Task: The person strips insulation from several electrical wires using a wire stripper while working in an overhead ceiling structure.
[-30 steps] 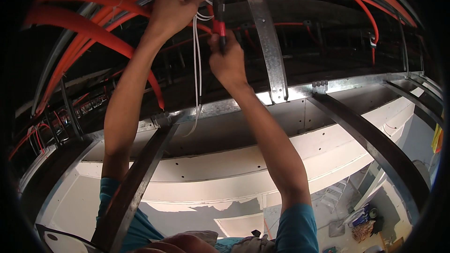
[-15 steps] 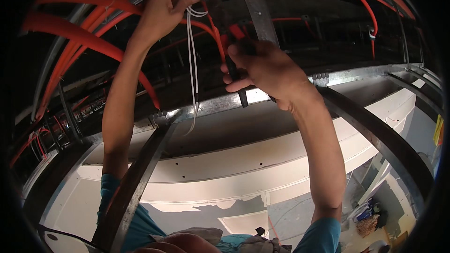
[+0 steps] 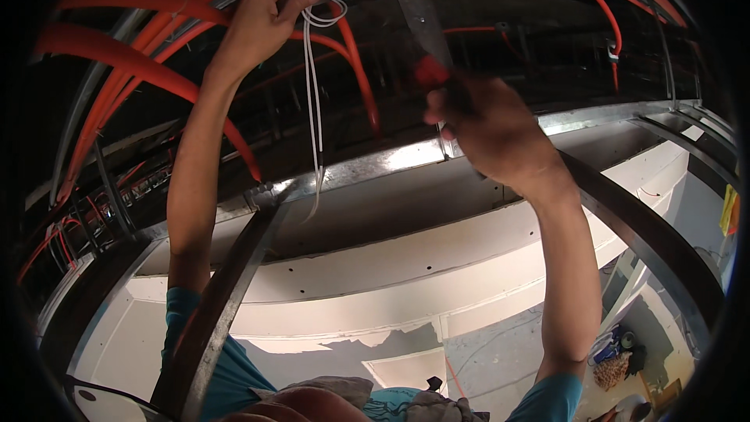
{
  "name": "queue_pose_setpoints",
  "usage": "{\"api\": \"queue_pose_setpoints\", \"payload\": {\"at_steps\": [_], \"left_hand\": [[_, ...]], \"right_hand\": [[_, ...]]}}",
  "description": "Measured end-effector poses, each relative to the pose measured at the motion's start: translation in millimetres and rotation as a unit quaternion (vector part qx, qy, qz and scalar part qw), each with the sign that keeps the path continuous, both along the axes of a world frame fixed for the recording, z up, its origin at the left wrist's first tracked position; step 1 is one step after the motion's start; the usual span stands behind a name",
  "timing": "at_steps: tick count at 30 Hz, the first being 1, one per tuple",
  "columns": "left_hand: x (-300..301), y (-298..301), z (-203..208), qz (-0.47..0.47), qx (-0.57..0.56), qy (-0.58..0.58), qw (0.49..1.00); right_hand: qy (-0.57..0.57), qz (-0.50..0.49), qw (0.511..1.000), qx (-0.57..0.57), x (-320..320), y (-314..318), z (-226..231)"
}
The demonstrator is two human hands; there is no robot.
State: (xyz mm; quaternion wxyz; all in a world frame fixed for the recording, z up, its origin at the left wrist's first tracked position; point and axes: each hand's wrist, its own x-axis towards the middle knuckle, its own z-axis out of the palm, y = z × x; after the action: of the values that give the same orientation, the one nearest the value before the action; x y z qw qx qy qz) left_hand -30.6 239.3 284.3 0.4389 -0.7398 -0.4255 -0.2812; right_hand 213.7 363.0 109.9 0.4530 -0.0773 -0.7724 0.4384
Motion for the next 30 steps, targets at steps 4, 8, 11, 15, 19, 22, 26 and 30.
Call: {"api": "queue_pose_setpoints", "payload": {"at_steps": [4,8,11,15,19,22,26,30], "left_hand": [[6,-1,-6,0.02,-0.003,-0.011,1.0],[1,21,-34,-0.127,0.139,-0.087,0.978],[18,34,-62,-0.183,0.152,-0.223,0.945],[16,40,-68,-0.178,0.099,-0.292,0.934],[23,43,-75,-0.056,0.057,-0.286,0.955],[20,59,-74,-0.117,0.068,-0.291,0.947],[19,62,-64,-0.126,0.065,-0.27,0.953],[10,65,-62,-0.179,0.091,-0.211,0.957]], "right_hand": [[0.092,-0.168,0.943,0.273,11,18,7],[0.066,-0.281,0.905,0.313,17,26,23],[0.061,-0.36,0.849,0.382,20,36,26],[0.075,-0.408,0.81,0.415,17,33,29],[0.025,-0.423,0.823,0.378,11,28,39],[0.03,-0.437,0.81,0.39,9,33,44],[0.043,-0.442,0.801,0.401,8,31,46],[0.011,-0.466,0.797,0.384,4,40,48]]}}
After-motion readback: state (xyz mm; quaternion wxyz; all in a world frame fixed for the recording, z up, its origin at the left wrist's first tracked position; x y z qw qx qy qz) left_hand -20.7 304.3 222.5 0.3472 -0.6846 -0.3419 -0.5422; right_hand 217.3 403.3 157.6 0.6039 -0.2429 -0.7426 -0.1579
